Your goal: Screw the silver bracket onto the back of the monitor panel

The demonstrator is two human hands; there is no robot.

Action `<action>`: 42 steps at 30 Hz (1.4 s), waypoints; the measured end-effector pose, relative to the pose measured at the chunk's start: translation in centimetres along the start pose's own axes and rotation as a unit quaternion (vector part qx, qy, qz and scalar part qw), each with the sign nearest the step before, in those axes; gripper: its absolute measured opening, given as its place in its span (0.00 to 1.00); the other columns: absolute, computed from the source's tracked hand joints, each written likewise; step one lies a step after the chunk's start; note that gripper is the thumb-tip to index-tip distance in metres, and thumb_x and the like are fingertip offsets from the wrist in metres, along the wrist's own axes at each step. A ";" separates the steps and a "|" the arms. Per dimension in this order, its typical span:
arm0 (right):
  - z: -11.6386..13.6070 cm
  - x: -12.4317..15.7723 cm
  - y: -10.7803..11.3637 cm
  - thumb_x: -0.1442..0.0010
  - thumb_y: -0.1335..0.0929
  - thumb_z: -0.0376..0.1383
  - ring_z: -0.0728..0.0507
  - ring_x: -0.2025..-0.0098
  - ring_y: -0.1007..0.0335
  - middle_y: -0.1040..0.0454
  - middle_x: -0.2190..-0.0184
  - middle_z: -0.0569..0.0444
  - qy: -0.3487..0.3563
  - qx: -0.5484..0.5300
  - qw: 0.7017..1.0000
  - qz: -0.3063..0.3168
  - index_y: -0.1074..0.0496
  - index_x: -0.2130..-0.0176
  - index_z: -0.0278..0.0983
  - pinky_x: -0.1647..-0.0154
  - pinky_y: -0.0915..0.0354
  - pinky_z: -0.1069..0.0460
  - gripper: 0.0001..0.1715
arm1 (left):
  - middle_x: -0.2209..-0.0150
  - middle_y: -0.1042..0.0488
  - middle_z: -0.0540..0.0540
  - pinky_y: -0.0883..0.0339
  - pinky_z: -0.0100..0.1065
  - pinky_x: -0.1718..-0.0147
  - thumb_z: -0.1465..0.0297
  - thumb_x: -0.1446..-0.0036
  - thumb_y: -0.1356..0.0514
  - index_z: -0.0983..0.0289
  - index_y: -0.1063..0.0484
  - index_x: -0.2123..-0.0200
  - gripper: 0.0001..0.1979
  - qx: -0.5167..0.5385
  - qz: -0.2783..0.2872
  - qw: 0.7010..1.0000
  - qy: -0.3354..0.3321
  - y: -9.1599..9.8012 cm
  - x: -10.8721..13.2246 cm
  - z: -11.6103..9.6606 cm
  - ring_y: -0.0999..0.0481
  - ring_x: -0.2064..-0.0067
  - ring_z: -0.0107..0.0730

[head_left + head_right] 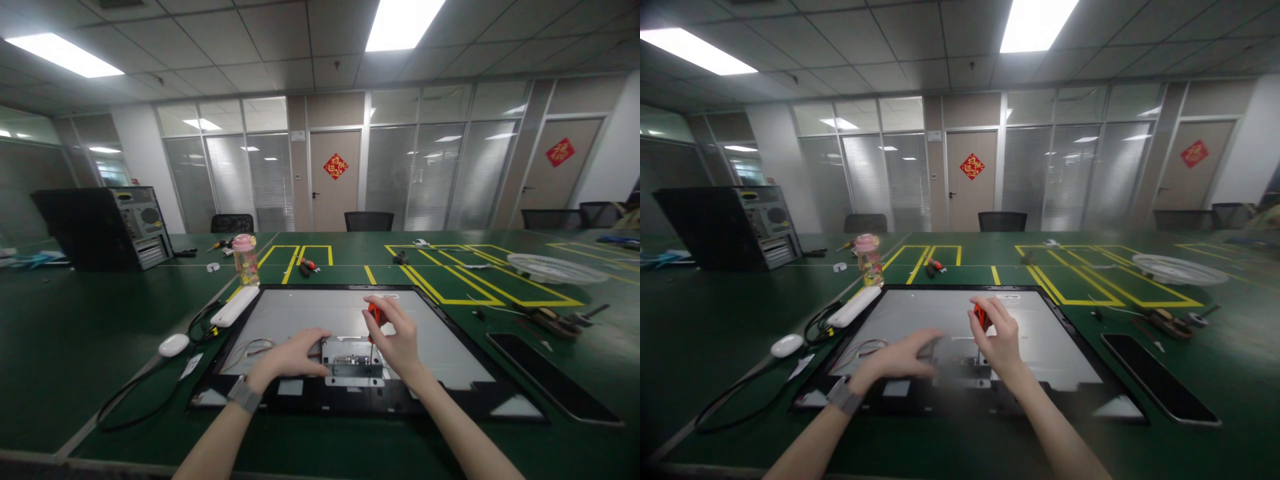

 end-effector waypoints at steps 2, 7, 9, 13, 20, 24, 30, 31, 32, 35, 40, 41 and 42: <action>-0.2 0.0 0.0 0.40 0.33 0.31 0.47 0.73 0.35 0.31 0.70 0.54 -0.027 -0.034 0.999 0.012 0.28 0.57 0.39 0.73 0.37 0.52 0.10 | 0.42 0.35 0.57 0.45 0.43 0.42 0.60 0.55 0.32 0.57 0.40 0.40 0.39 0.002 0.001 1.000 -0.003 0.0 0.0 0.0 0.37 0.41 0.48; -2.1 -0.2 -0.3 0.42 0.31 0.38 0.44 0.64 0.33 0.32 0.66 0.52 -0.168 -0.186 0.968 0.008 0.26 0.68 0.40 0.68 0.36 0.51 0.05 | 0.41 0.36 0.57 0.45 0.43 0.41 0.59 0.54 0.32 0.57 0.41 0.39 0.39 0.001 0.002 1.000 0.001 0.0 0.0 0.0 0.37 0.41 0.48; -2.9 -0.2 -0.6 0.40 0.32 0.41 0.45 0.67 0.33 0.30 0.69 0.53 -0.220 -0.249 0.943 0.023 0.25 0.65 0.41 0.67 0.36 0.51 0.08 | 0.40 0.36 0.57 0.47 0.43 0.40 0.60 0.54 0.33 0.58 0.40 0.39 0.39 -0.004 0.001 1.000 0.004 -0.1 0.0 0.0 0.38 0.40 0.49; -3.0 -0.1 -1.4 0.37 0.35 0.45 0.45 0.67 0.31 0.28 0.68 0.53 -0.255 -0.368 0.893 0.051 0.27 0.56 0.42 0.65 0.35 0.49 0.14 | 0.40 0.37 0.57 0.48 0.42 0.39 0.60 0.54 0.33 0.59 0.40 0.39 0.39 -0.008 -0.003 1.000 0.010 -0.1 0.0 0.1 0.39 0.39 0.49; -2.7 0.0 -1.2 0.44 0.29 0.42 0.43 0.60 0.32 0.30 0.62 0.53 -0.242 -0.346 0.904 0.067 0.26 0.67 0.41 0.58 0.35 0.49 0.07 | 0.40 0.37 0.57 0.46 0.42 0.41 0.59 0.54 0.33 0.58 0.41 0.39 0.40 -0.007 0.001 1.000 0.001 -0.1 -0.1 0.2 0.38 0.40 0.48; -2.7 0.2 -1.2 0.39 0.33 0.43 0.43 0.63 0.30 0.28 0.64 0.53 -0.250 -0.321 0.909 0.089 0.26 0.57 0.43 0.60 0.35 0.49 0.12 | 0.40 0.37 0.58 0.46 0.42 0.40 0.58 0.55 0.33 0.58 0.42 0.39 0.41 -0.003 0.003 1.000 -0.003 -0.2 -0.1 0.3 0.39 0.39 0.48; -2.5 -0.1 -1.0 0.38 0.34 0.44 0.42 0.62 0.30 0.27 0.67 0.52 -0.235 -0.308 0.920 0.056 0.26 0.62 0.41 0.58 0.35 0.47 0.11 | 0.41 0.36 0.58 0.45 0.42 0.41 0.58 0.55 0.32 0.57 0.41 0.39 0.40 0.000 -0.002 1.000 -0.007 -0.2 -0.1 0.4 0.37 0.40 0.47; -2.7 -0.1 -0.9 0.40 0.33 0.44 0.42 0.62 0.31 0.27 0.66 0.53 -0.235 -0.304 0.922 0.043 0.26 0.65 0.41 0.60 0.35 0.48 0.10 | 0.41 0.37 0.58 0.46 0.42 0.41 0.58 0.55 0.32 0.57 0.41 0.39 0.40 0.000 0.000 1.000 -0.008 -0.2 -0.1 0.4 0.38 0.40 0.47; -2.8 -0.1 -0.8 0.41 0.31 0.44 0.43 0.63 0.31 0.28 0.65 0.53 -0.237 -0.301 0.923 0.033 0.26 0.66 0.41 0.62 0.35 0.49 0.10 | 0.40 0.37 0.58 0.46 0.42 0.40 0.58 0.54 0.33 0.57 0.41 0.39 0.40 -0.001 0.001 1.000 -0.007 -0.2 -0.1 0.4 0.38 0.40 0.47; -3.2 0.0 -0.9 0.42 0.31 0.45 0.44 0.65 0.29 0.27 0.64 0.53 -0.262 -0.309 0.914 0.026 0.25 0.62 0.41 0.64 0.34 0.49 0.11 | 0.40 0.37 0.58 0.47 0.42 0.40 0.59 0.54 0.33 0.58 0.41 0.39 0.40 -0.005 0.002 1.000 -0.004 -0.1 -0.1 0.3 0.39 0.39 0.47; -2.9 0.0 -1.1 0.37 0.36 0.46 0.43 0.64 0.29 0.26 0.68 0.53 -0.251 -0.353 0.901 0.038 0.26 0.58 0.41 0.57 0.34 0.45 0.14 | 0.41 0.36 0.57 0.46 0.41 0.41 0.59 0.54 0.32 0.58 0.41 0.39 0.39 -0.010 0.003 1.000 -0.004 -0.1 -0.1 0.1 0.37 0.40 0.47; -2.8 0.0 -1.1 0.37 0.36 0.46 0.42 0.63 0.29 0.26 0.68 0.53 -0.245 -0.346 0.905 0.037 0.26 0.61 0.41 0.56 0.35 0.46 0.14 | 0.41 0.36 0.57 0.46 0.41 0.41 0.59 0.54 0.32 0.58 0.41 0.39 0.39 -0.010 0.003 1.000 -0.003 0.0 -0.1 0.0 0.37 0.40 0.46; -2.8 0.0 -1.0 0.38 0.35 0.45 0.42 0.62 0.30 0.27 0.68 0.53 -0.241 -0.335 0.910 0.033 0.25 0.63 0.40 0.56 0.35 0.46 0.13 | 0.41 0.36 0.57 0.46 0.41 0.41 0.59 0.54 0.32 0.58 0.41 0.39 0.39 -0.011 0.003 1.000 -0.002 0.0 0.0 0.0 0.37 0.40 0.46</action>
Point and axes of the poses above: each hand's wrist, its own x-axis away from the middle knuckle, its own y-axis out of the back of the hand, z = x × y, the point moved 4 cm from there along -x, towards the middle knuckle
